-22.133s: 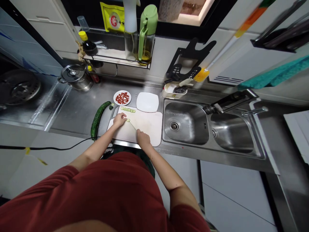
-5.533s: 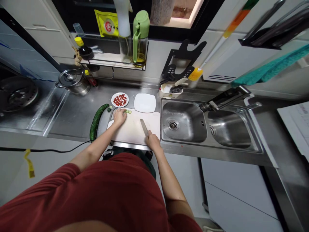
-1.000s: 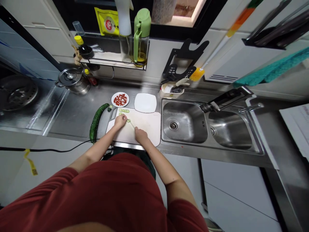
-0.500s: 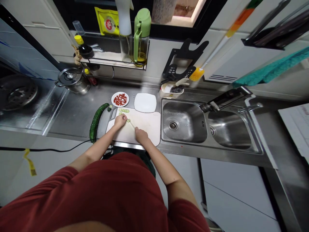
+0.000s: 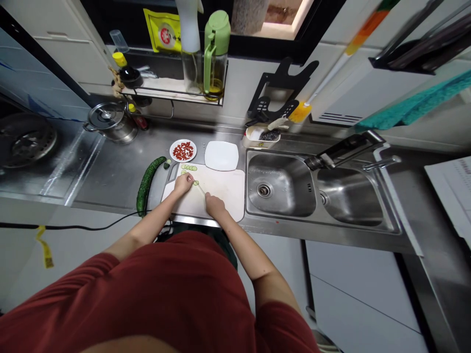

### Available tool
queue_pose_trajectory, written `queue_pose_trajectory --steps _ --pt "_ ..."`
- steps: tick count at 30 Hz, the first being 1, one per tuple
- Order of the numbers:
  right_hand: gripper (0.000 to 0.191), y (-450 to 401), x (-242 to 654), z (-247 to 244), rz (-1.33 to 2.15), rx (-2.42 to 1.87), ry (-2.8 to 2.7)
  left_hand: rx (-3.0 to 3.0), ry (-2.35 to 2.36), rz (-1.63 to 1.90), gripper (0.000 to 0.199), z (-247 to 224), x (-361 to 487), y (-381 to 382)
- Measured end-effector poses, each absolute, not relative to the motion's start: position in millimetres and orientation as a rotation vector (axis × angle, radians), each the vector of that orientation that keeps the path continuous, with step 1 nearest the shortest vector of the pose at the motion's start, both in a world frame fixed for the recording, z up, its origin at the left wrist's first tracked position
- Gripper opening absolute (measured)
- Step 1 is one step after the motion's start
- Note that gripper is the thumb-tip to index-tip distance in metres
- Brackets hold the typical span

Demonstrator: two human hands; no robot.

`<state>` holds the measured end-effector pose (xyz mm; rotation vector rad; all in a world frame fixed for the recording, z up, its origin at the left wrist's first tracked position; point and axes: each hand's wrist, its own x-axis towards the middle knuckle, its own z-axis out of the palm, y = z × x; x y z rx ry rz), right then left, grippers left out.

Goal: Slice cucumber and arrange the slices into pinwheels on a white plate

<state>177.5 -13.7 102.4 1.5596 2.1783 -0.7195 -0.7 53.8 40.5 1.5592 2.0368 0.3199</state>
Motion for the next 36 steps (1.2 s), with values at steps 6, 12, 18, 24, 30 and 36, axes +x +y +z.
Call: queue_pose_trajectory --steps 6,12,18,24,30,36 --pt "0.032 -20.2 182.7 106.5 -0.724 1.547 2.143 1.569 2.029 0.321 0.013 40.4 -1.3 53.7" --pt "0.034 -27.8 191.0 107.1 -0.780 1.552 2.100 1.564 2.034 0.327 0.012 41.0 -1.2 53.8" --pt "0.031 -24.2 184.9 104.4 -0.748 1.570 2.115 1.564 2.043 0.321 0.012 39.1 -1.3 54.7" --pt "0.033 -17.1 177.1 103.2 -0.704 1.564 2.153 1.568 2.047 0.313 0.012 39.6 -0.6 53.8" --pt "0.035 -16.0 174.8 103.4 -0.700 1.566 2.170 1.563 2.054 0.299 0.014 43.0 0.4 53.6" --pt "0.035 -20.8 176.7 101.3 -0.687 1.584 2.169 1.632 2.013 0.343 0.015 43.0 0.0 47.7"
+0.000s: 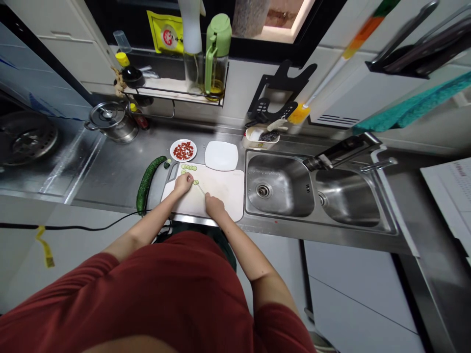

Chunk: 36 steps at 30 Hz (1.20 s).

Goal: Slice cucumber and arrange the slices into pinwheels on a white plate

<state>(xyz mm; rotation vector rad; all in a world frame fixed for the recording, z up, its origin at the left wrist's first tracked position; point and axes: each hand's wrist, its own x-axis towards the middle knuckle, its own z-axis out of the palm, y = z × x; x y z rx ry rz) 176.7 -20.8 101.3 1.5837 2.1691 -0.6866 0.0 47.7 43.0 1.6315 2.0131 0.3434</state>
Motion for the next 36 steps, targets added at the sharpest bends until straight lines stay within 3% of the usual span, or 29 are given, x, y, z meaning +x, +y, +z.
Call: queue_pose_trajectory --steps 11,36 --pt "0.034 -32.7 189.5 104.6 -0.711 1.570 2.138 1.906 1.873 0.457 0.034 45.4 5.5 15.3" --pt "0.030 -27.4 238.8 91.0 -0.704 1.917 2.035 1.774 1.938 0.393 0.010 46.2 8.9 37.9"
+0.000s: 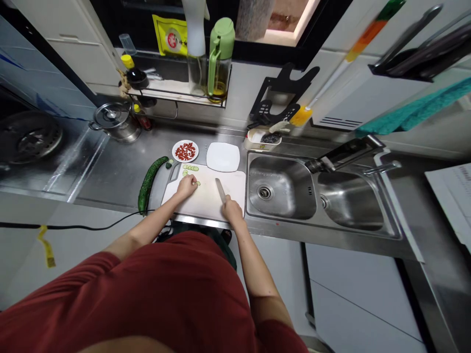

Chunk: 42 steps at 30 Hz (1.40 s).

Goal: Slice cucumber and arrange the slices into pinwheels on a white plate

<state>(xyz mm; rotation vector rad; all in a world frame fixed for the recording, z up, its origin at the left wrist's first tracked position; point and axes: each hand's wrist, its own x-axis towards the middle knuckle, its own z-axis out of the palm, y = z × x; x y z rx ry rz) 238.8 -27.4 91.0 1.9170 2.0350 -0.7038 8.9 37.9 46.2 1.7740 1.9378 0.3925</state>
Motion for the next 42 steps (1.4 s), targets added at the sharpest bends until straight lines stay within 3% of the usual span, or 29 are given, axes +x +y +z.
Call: queue_pose_trajectory --steps 18,42 --pt "0.030 -25.8 240.3 78.3 -0.685 1.943 2.015 1.491 2.096 0.604 0.014 43.9 -13.8 37.2" --pt "0.030 -23.4 239.0 84.7 -0.742 1.941 1.987 1.627 2.303 0.415 0.025 50.3 -21.4 41.6"
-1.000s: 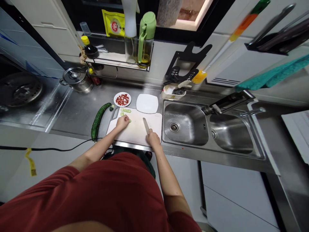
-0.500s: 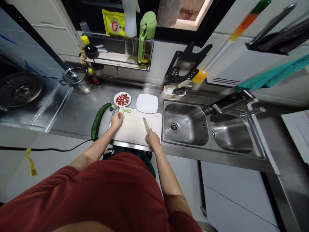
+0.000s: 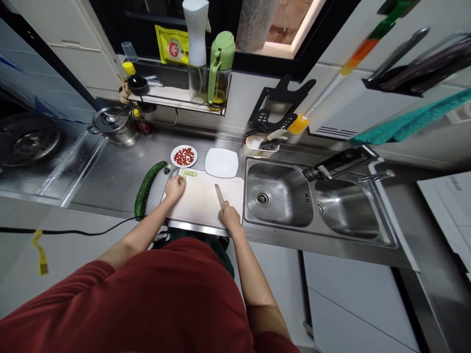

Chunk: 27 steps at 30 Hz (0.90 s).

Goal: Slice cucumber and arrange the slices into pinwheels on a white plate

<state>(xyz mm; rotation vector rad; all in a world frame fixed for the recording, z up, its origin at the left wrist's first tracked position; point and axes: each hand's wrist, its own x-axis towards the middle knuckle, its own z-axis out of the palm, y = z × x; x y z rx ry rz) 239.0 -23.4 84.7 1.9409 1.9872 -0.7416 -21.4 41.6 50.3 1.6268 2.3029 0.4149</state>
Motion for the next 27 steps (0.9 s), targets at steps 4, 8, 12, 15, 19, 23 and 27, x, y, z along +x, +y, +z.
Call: queue_pose_trajectory --steps 4,8,12,15,19,23,27 --pt "0.030 -22.8 238.6 87.2 -0.752 1.946 1.970 1.730 2.194 0.449 0.030 54.9 -13.6 53.1" --pt "0.030 -22.5 237.9 89.2 -0.763 1.959 1.948 1.846 2.078 0.402 0.038 58.2 -4.3 71.3" --pt "0.030 -22.7 237.6 89.4 -0.775 1.965 1.942 1.879 2.051 0.305 0.036 58.3 1.9 84.6" --pt "0.031 -22.9 237.9 88.4 -0.774 1.965 1.945 1.878 2.026 0.299 0.029 58.1 4.1 88.7" --pt "0.031 -23.0 238.1 87.4 -0.776 1.967 1.957 1.848 2.016 0.343 0.022 57.4 4.4 91.3" --pt "0.032 -23.2 237.9 87.7 -0.780 1.973 1.944 1.691 1.985 0.418 0.022 53.7 3.1 88.6" --pt "0.031 -23.2 237.8 88.0 -0.770 1.963 1.955 1.574 1.945 0.421 0.025 48.9 4.2 74.5"
